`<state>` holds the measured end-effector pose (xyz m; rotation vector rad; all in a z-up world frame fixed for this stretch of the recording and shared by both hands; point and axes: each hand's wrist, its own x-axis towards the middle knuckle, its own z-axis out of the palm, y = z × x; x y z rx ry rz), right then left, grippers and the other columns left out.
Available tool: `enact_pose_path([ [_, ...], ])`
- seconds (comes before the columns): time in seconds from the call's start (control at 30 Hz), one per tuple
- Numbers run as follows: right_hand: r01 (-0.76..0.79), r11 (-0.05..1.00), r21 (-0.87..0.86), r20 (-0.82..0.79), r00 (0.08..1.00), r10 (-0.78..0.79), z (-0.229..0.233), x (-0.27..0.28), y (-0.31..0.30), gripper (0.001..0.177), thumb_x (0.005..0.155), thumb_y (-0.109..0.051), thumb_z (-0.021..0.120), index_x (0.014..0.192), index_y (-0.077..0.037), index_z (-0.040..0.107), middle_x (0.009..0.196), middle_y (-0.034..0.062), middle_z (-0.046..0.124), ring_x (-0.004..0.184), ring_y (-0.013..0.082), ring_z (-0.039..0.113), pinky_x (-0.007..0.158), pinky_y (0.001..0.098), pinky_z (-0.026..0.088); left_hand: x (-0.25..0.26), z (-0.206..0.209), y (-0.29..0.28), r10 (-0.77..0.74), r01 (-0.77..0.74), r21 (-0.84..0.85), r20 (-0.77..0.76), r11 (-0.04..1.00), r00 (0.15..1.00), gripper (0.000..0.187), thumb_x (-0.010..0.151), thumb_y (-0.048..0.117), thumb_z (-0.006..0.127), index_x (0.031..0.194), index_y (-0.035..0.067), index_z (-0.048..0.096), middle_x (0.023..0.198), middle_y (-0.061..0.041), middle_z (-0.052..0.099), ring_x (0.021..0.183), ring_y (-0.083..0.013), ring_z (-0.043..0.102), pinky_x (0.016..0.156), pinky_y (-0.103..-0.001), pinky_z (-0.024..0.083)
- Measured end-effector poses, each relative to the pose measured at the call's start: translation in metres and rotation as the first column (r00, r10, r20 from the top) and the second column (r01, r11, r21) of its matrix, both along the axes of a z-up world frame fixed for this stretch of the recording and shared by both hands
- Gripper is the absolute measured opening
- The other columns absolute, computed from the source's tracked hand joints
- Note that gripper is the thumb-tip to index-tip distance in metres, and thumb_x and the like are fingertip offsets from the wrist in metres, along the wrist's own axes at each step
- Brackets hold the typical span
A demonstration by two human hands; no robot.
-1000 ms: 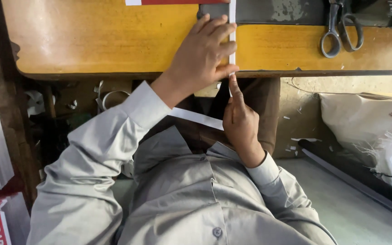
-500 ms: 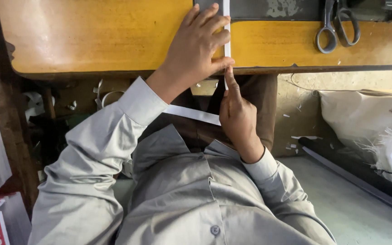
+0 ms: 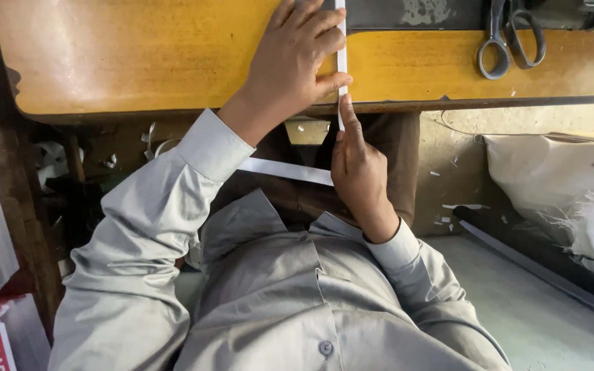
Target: The person repeatedly aligns a white plastic strip along the edge of printed sachet sheets and feeds them through a sewing machine to stitch the edges. They handle multiple sachet designs one at a time, guiding the strip and sheet under the needle, then removing the stitched piece and repeating the process.
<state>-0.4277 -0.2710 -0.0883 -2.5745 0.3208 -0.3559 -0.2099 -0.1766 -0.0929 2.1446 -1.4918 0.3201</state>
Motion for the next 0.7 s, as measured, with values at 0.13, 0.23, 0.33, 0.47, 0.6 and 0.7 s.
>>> enact_pose_path([
  [0.13,0.024,1.0,0.018,-0.006,1.0,-0.024,-0.007,0.0,-0.002,0.056,0.115,-0.006,0.047,0.169,-0.013,0.037,0.092,0.0029,0.071,0.049,0.0263,0.047,0.05,0.0398,0.041,0.006,0.007,-0.001,-0.005,0.004,-0.04,-0.016,0.999,1.0,0.048,0.098,0.048,0.093,0.116,0.007,0.074,0.144,-0.01,0.067,0.139,-0.0336,0.05,0.116,-0.052,0.032],
  [0.23,0.041,0.998,0.037,-0.033,0.999,-0.039,-0.009,0.001,-0.003,0.057,0.114,-0.006,0.047,0.17,-0.015,0.037,0.079,0.0052,0.066,0.05,0.0304,0.05,0.051,0.0428,0.043,0.008,0.008,-0.001,-0.003,0.003,-0.061,0.011,0.998,1.0,0.047,0.096,0.047,0.095,0.112,0.009,0.073,0.138,-0.008,0.068,0.131,-0.0302,0.055,0.111,-0.048,0.037],
  [0.33,0.032,0.999,0.042,-0.008,0.999,-0.031,-0.01,0.005,-0.005,0.057,0.114,-0.007,0.047,0.169,-0.015,0.036,0.092,0.007,0.076,0.052,0.0327,0.055,0.051,0.0435,0.045,0.011,0.008,-0.003,0.005,-0.004,-0.055,0.018,0.998,1.0,0.047,0.098,0.046,0.094,0.113,0.008,0.073,0.139,-0.008,0.066,0.132,-0.0298,0.055,0.111,-0.047,0.037],
  [0.47,0.03,0.998,0.062,0.032,0.999,-0.032,-0.013,0.003,-0.004,0.057,0.115,-0.005,0.047,0.169,-0.017,0.037,0.087,0.0089,0.075,0.051,0.0295,0.053,0.052,0.0398,0.044,0.012,0.008,-0.004,0.012,-0.01,-0.067,0.027,0.998,1.0,0.046,0.097,0.046,0.094,0.11,0.007,0.072,0.138,-0.008,0.066,0.13,-0.0287,0.056,0.108,-0.046,0.038],
  [0.6,0.037,0.997,0.073,0.023,0.999,-0.039,-0.015,0.005,-0.005,0.059,0.113,-0.004,0.046,0.169,-0.018,0.036,0.093,0.0106,0.078,0.051,0.0337,0.056,0.051,0.0433,0.045,0.013,-0.002,-0.007,0.017,-0.017,-0.018,-0.004,1.0,1.0,0.045,0.104,0.047,0.086,0.121,0.007,0.074,0.149,-0.011,0.065,0.143,-0.034,0.047,0.117,-0.053,0.03],
  [0.7,0.047,0.998,0.05,0.012,0.999,-0.048,-0.019,0.002,-0.006,0.053,0.114,-0.017,0.045,0.166,-0.017,0.039,0.136,0.0103,0.079,0.063,0.0432,0.067,0.055,0.0501,0.049,0.011,-0.004,-0.006,0.029,-0.03,-0.03,-0.018,0.999,0.999,0.044,0.105,0.045,0.086,0.124,0.006,0.074,0.149,-0.015,0.064,0.145,-0.0368,0.047,0.12,-0.055,0.028],
])
